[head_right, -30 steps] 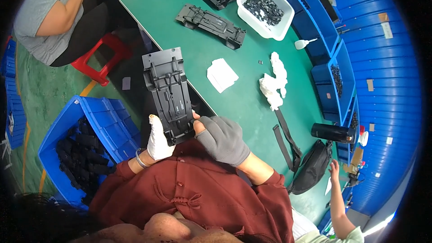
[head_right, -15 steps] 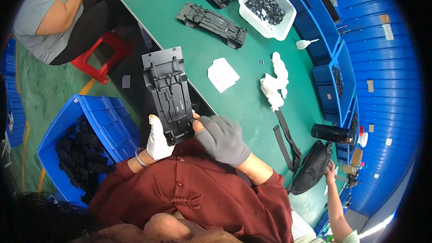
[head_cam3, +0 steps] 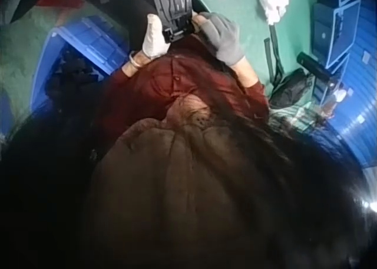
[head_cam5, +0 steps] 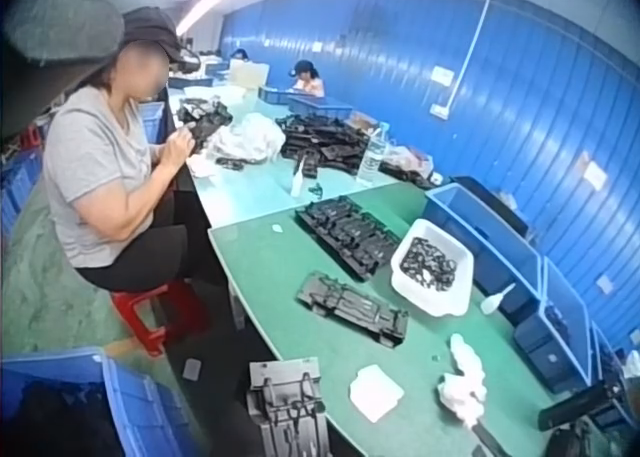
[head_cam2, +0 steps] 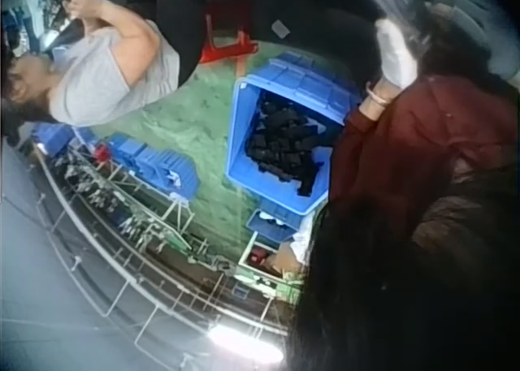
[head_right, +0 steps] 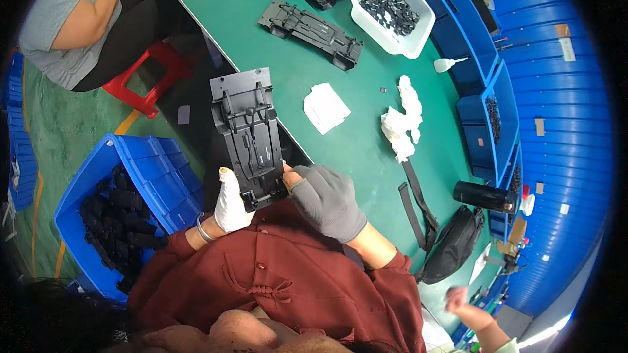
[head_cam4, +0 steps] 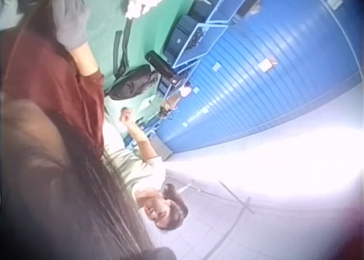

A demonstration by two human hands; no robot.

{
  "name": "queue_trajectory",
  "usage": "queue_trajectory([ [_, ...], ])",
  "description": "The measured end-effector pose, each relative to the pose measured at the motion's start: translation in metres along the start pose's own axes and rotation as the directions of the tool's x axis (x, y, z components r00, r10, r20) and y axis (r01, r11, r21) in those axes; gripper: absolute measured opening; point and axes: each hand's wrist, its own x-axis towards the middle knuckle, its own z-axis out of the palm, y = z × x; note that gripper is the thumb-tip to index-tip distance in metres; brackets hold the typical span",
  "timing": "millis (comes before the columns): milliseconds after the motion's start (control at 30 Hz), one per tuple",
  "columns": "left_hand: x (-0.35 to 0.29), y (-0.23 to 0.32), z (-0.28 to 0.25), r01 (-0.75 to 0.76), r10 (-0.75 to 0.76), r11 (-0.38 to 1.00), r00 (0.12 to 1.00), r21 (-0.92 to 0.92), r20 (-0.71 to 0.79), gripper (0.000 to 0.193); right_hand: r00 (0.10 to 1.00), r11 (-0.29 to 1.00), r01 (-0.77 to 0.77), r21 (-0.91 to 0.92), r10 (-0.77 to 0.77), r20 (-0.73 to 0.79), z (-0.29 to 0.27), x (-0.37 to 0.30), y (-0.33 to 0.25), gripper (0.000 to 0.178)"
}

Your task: Cleaning and assembling plastic toy components at a factory workbench using a small applicator.

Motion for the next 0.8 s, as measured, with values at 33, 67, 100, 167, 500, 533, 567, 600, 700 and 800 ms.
queue_trajectory([
  [33,0.0002,-0.0001,0.0,-0.004,0.003,1.0,1.0,0.006,0.005,0.099,1.0,1.0,0.005,-0.005,-0.005,-0.005,0.0002,-0.0005,0.0005,0.041],
  [67,0.0002,-0.0006,-0.0002,-0.002,0.002,1.0,1.0,0.006,0.003,0.099,1.0,1.0,0.004,-0.004,-0.004,-0.004,-0.0003,-0.0003,0.0003,0.041],
  [100,0.0004,-0.0015,-0.0005,-0.004,0.004,1.0,1.0,0.001,-0.002,0.099,1.0,1.0,-0.004,-0.003,0.004,0.004,-0.0013,0.0003,-0.0002,0.041],
  [167,0.0006,-0.002,-0.0006,-0.005,0.005,1.0,1.0,-0.006,-0.007,0.098,1.0,1.0,-0.014,-0.002,0.014,0.012,-0.0011,-0.0005,-0.0002,0.041],
  [500,0.0018,-0.0044,-0.0024,-0.004,0.007,0.992,1.0,0.123,-0.021,0.099,0.999,0.998,-0.05,-0.025,0.05,0.01,0.0029,-0.0046,-0.0011,0.046],
  [533,0.0022,-0.004,-0.0005,-0.041,0.044,0.997,0.998,0.064,-0.042,0.093,0.999,0.998,-0.046,-0.029,0.047,0.009,0.003,-0.0047,-0.0009,0.045],
  [567,0.0026,-0.0035,-0.0001,-0.042,0.044,0.997,0.998,0.063,-0.042,0.093,0.999,0.999,-0.046,-0.029,0.046,0.01,0.0031,-0.0049,-0.0005,0.045],
  [600,0.0032,-0.0031,0.0,-0.04,0.043,0.997,0.998,0.067,-0.045,0.093,0.999,0.999,-0.038,-0.028,0.038,0.006,0.003,-0.0051,0.0001,0.044],
  [700,0.0031,-0.0027,0.0005,-0.041,0.044,0.997,0.998,0.066,-0.046,0.093,1.0,0.999,-0.022,-0.03,0.022,-0.003,0.0031,-0.005,0.0006,0.041],
  [800,0.0028,-0.0047,-0.0007,-0.044,0.046,0.998,0.998,0.046,-0.037,0.092,1.0,0.999,-0.012,-0.034,0.012,-0.018,0.003,-0.0039,0.0001,0.039],
])
